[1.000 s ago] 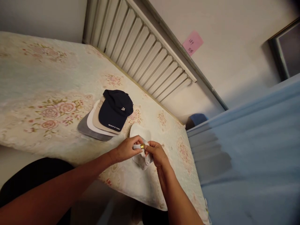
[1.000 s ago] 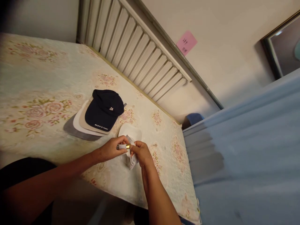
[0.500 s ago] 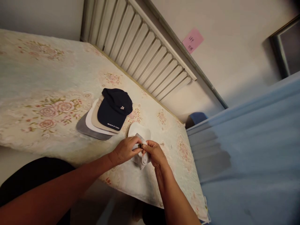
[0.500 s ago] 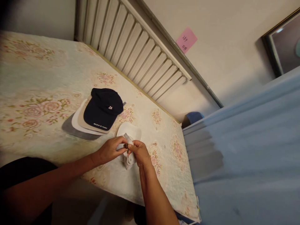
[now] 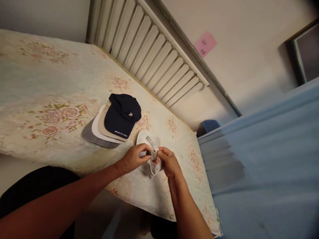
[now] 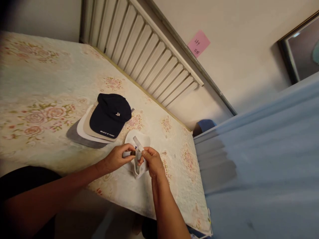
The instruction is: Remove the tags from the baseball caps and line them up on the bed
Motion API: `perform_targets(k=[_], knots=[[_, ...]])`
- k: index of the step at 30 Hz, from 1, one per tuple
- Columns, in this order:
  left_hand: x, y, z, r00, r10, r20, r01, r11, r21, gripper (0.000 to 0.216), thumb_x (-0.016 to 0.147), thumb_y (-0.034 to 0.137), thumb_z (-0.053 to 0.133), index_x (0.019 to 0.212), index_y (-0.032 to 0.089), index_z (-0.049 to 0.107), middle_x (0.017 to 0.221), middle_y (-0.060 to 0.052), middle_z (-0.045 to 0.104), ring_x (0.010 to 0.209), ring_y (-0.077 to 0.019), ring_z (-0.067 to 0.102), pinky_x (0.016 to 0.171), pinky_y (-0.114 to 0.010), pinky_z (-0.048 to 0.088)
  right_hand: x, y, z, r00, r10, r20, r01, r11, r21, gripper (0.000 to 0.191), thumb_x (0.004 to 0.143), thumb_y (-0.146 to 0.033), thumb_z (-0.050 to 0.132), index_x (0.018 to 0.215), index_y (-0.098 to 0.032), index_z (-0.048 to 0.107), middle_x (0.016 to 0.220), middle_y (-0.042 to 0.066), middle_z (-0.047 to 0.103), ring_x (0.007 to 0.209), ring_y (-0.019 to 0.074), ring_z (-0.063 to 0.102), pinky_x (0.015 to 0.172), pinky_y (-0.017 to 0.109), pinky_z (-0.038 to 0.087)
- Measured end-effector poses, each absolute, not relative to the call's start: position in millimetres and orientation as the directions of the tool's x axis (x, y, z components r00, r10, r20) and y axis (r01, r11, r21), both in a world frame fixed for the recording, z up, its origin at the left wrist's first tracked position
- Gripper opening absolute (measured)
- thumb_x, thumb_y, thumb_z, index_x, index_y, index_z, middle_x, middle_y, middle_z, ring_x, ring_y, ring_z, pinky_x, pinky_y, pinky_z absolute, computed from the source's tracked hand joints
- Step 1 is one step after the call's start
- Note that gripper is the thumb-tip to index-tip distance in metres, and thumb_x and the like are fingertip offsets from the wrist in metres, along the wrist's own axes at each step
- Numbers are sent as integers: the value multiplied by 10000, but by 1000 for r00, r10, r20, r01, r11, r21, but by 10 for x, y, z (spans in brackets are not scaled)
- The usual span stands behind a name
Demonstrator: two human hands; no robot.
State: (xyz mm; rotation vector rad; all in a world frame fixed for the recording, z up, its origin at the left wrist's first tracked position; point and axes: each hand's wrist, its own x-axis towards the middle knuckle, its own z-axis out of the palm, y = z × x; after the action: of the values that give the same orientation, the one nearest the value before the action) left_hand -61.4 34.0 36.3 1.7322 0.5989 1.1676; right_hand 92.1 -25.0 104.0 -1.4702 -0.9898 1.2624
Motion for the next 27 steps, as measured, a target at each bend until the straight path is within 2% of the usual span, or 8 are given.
perform_targets(k=[6,11,17,21,24,27], knots=[[-632,358,371,415,799,435,-116,-428,896,126,758,166,592,879,182,623,844,-11,689,795,-146,625,741,-256,474,1055,-299,1291,164,976,-142,125,-164,-979,181,699,-316,721,775,-169,649,649,30,707,581,144,607,627,266,442],[-705,388,423,407,817,410,-139,-388,911,150,780,213,598,921,173,632,878,-23,687,841,-162,624,773,-270,466,1053,-356,1582,123,991,-42,135,-58,-989,213,693,-298,725,865,-192,659,634,5,677,588,153,603,644,295,448],[-825,417,490,451,807,381,-180,-336,924,170,798,235,583,953,181,626,880,-15,667,835,-159,602,777,-280,453,1054,-488,1744,63,991,-122,113,-128,-985,288,679,-391,754,857,-187,654,522,-17,593,478,153,555,552,323,467],[-878,424,537,526,730,436,-244,-361,900,164,810,256,585,953,191,632,923,-23,649,886,-165,586,826,-297,441,1040,-526,1685,18,989,-144,83,-145,-986,264,677,-392,759,756,-183,621,591,6,620,464,135,546,489,282,430],[-881,439,535,581,691,431,-270,-335,903,170,813,271,590,954,188,637,919,-26,641,880,-165,580,816,-296,440,999,-492,1574,17,986,-165,35,-165,-986,247,678,-352,757,774,-167,622,619,5,623,447,97,509,455,233,373],[-860,469,492,600,708,373,-285,-246,926,171,810,286,598,944,186,632,887,-14,642,845,-158,579,787,-285,442,965,-433,1440,57,970,-236,-7,-236,-972,273,669,-351,759,806,-164,616,566,-29,583,390,52,406,398,190,256]])
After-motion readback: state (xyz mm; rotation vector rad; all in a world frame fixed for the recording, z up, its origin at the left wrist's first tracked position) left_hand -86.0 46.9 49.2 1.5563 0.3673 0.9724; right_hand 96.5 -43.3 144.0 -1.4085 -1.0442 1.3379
